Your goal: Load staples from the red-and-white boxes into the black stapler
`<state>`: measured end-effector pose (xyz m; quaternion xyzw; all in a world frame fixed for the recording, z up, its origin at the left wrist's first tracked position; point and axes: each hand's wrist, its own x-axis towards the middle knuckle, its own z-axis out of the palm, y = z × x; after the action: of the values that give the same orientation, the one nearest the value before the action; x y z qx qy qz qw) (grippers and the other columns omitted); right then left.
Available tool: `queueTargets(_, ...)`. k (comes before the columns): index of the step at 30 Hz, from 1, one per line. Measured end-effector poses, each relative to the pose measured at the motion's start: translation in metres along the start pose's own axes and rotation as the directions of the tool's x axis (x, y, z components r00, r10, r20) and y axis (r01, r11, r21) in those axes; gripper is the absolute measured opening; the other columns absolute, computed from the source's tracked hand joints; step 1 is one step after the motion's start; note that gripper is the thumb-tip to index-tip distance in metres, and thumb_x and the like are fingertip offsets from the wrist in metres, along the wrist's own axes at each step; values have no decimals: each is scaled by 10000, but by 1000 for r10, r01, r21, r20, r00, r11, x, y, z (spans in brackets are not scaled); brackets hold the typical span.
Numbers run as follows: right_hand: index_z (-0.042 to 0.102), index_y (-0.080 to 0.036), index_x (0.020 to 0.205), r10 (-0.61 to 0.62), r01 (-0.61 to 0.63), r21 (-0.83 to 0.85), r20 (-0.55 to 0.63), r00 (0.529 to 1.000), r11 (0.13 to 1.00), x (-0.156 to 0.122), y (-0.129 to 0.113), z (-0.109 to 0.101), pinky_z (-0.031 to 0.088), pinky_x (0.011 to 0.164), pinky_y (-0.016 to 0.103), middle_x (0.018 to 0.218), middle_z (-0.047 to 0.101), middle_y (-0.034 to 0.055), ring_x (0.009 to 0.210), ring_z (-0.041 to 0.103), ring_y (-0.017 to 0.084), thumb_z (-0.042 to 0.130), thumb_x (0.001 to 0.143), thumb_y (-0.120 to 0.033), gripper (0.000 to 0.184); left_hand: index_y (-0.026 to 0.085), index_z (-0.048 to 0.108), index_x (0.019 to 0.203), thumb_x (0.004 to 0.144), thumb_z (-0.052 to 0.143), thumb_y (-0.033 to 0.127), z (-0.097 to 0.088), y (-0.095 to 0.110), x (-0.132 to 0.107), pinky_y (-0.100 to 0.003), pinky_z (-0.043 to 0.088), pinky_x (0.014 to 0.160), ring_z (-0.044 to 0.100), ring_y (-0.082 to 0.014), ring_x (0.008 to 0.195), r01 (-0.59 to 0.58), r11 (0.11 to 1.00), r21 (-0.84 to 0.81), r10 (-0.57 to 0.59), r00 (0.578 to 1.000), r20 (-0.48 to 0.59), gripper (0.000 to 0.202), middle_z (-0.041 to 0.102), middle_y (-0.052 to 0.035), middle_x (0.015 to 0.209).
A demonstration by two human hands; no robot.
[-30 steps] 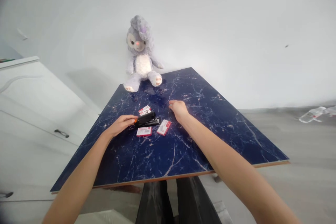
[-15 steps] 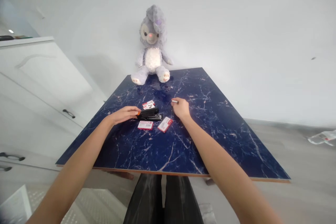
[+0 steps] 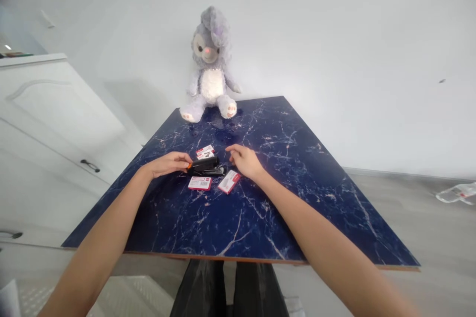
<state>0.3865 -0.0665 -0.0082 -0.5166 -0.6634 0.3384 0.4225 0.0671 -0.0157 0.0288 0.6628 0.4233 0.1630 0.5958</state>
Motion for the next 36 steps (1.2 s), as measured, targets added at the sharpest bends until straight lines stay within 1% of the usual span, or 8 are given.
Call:
queueTargets(6,654,-239,1172,-89,103,-38,272,958,994,-15,-18,2,499,770,261,1019,730,8,854,670,157,695,771,-197,405,170,700,958,790,782,341,2,1,0,-250,530,658,622,-121,739,-4,1000,20,4,1000,4,253,666,-42,910)
queueTargets(11,672,-235,995,-174,192,-111,156,972,975,-20,-19,10,471,730,250,887,719,-23,786,646,138,730,775,-256,228,168,693,960,802,768,353,3,-1,0,-235,505,645,598,-111,733,-51,997,56,52,999,-16,255,660,-40,935)
queueTargets(16,658,-229,919,-146,180,-197,175,974,964,-15,-19,1,436,651,234,795,709,-42,659,609,111,699,776,-189,155,172,682,928,791,772,357,6,-2,-1,-239,499,650,597,-119,752,-60,997,45,61,998,-22,248,653,-32,935)
queueTargets(20,651,-242,974,-168,193,-168,153,974,967,-13,-14,-10,458,728,251,916,725,-33,766,635,129,718,758,-203,229,175,668,916,782,778,360,6,-3,0,-231,491,640,593,-113,736,-65,997,51,67,997,-39,253,652,-29,925)
queueTargets(23,645,-246,988,-146,169,-157,148,978,973,-16,-12,-2,456,733,261,918,710,-27,785,632,142,770,733,-291,288,171,644,884,769,792,355,7,-3,0,-228,500,655,611,-119,771,-65,998,24,66,997,-46,263,653,-27,923)
queueTargets(28,609,-232,878,-113,134,-200,112,987,971,-19,-19,12,417,642,242,726,650,-54,659,593,125,724,780,-306,168,166,612,856,759,804,342,8,-2,-1,-247,530,709,641,-132,833,-63,998,-1,63,997,-47,278,661,-29,956)
queueTargets(32,632,-232,891,-133,189,-272,212,968,943,-12,-15,-18,425,642,249,734,672,-48,639,597,131,739,761,-331,196,162,623,872,761,798,351,8,-3,-2,-263,542,731,648,-138,843,-80,997,12,81,995,-58,280,669,-39,976)
queueTargets(36,653,-223,895,-68,81,-343,51,996,936,-2,7,-55,460,717,282,851,735,5,731,646,162,614,880,-389,171,163,634,872,758,801,353,8,-4,-2,-268,542,743,654,-143,843,-75,997,4,75,995,-71,278,683,-42,955)
